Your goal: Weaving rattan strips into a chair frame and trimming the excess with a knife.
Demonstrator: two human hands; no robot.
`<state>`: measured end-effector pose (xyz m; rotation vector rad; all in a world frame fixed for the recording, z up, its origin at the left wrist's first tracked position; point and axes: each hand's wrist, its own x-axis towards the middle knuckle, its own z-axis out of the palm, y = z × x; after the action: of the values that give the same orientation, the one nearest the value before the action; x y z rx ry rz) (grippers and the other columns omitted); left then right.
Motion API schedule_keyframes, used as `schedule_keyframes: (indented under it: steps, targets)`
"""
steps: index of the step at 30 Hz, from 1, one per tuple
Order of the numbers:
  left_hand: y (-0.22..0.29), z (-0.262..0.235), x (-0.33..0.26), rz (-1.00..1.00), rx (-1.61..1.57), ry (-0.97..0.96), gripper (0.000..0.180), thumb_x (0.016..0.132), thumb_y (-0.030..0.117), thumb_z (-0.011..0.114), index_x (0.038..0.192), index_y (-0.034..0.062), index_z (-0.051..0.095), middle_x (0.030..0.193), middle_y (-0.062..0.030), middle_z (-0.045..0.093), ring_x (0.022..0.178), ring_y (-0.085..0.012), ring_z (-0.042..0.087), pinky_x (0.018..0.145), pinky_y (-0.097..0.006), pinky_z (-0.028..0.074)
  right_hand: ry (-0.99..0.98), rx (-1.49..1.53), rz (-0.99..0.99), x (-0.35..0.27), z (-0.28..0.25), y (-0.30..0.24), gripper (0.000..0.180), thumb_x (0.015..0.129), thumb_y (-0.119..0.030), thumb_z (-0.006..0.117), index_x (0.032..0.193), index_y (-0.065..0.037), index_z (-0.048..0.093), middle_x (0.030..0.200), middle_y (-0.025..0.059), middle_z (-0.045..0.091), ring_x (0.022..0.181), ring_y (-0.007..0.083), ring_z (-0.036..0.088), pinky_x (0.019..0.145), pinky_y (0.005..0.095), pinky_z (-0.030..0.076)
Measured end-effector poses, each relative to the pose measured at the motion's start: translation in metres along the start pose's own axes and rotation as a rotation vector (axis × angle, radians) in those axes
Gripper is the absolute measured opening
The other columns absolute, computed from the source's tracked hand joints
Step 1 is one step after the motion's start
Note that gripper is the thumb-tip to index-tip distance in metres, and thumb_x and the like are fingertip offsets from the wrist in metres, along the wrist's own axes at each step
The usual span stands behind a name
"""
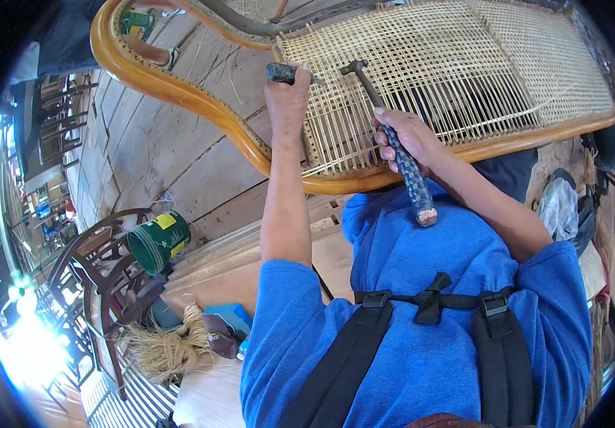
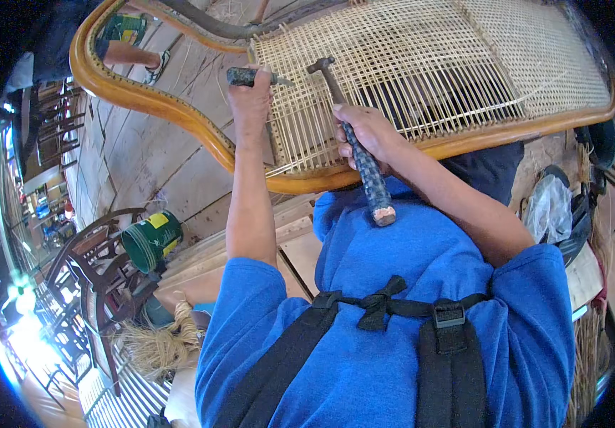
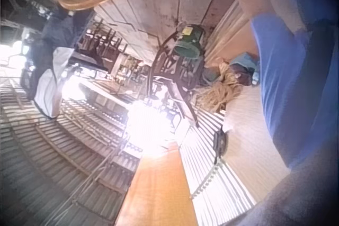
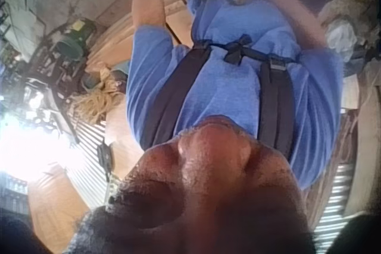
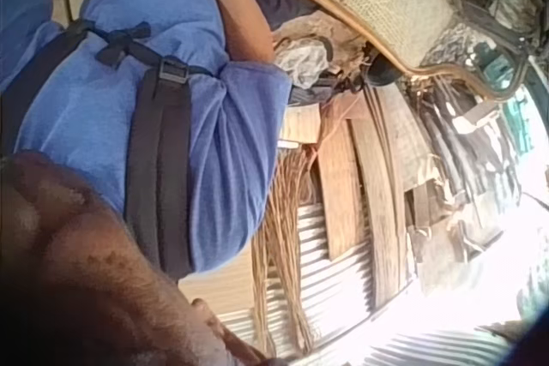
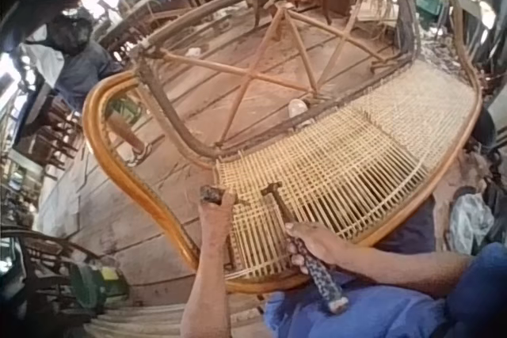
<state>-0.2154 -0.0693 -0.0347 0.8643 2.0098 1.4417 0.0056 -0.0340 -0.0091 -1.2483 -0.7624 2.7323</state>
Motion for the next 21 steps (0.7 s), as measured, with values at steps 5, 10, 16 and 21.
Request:
schedule_keyframes:
  steps: [5, 10, 16, 21]
  targets:
    - [0.009, 0.007, -0.003, -0.044, 0.06, -0.04, 0.016, 0.082, 0.014, 0.063, 0.076, 0.0, 0.057, 0.062, 0.0003, 0.052, 0.058, -0.0091, 0.045, 0.055, -0.028, 0.041, 0.021, 0.035, -0.02, -0.004, -0.002, 0.0, 0.028, 0.09, -0.04, 0.051, 0.088, -0.012, 0.047, 0.063, -0.0023, 0.045, 0.046, 0.0084, 0.045, 0.037, 0.0266, 0.039]
    - [-0.006, 0.011, 0.001, 0.106, 0.171, -0.024, 0.016, 0.082, 0.019, 0.063, 0.078, 0.0047, 0.056, 0.059, 0.0015, 0.051, 0.047, -0.0059, 0.045, 0.043, -0.022, 0.035, -0.012, 0.066, 0.019, 0.002, 0.006, 0.008, 0.025, 0.09, -0.036, 0.051, 0.083, -0.013, 0.046, 0.063, -0.0017, 0.045, 0.045, 0.0096, 0.045, 0.036, 0.0273, 0.038]
    - [0.013, 0.016, 0.003, -0.006, -0.022, -0.015, 0.016, 0.083, 0.018, 0.062, 0.081, 0.004, 0.056, 0.061, 0.0005, 0.051, 0.048, -0.0074, 0.045, 0.045, -0.022, 0.037, 0.027, 0.051, -0.09, 0.003, -0.004, 0.005, 0.024, 0.089, -0.035, 0.052, 0.082, -0.013, 0.047, 0.061, -0.0016, 0.046, 0.045, 0.011, 0.046, 0.036, 0.0288, 0.037]
    - [-0.001, 0.014, 0.006, -0.012, 0.024, -0.033, 0.018, 0.082, 0.018, 0.063, 0.088, 0.0028, 0.056, 0.063, -0.0007, 0.053, 0.049, -0.0072, 0.048, 0.044, -0.022, 0.039, 0.037, 0.114, -0.037, 0.003, -0.004, 0.003, 0.025, 0.09, -0.037, 0.051, 0.083, -0.013, 0.047, 0.062, -0.002, 0.045, 0.045, 0.0107, 0.045, 0.037, 0.0286, 0.036]
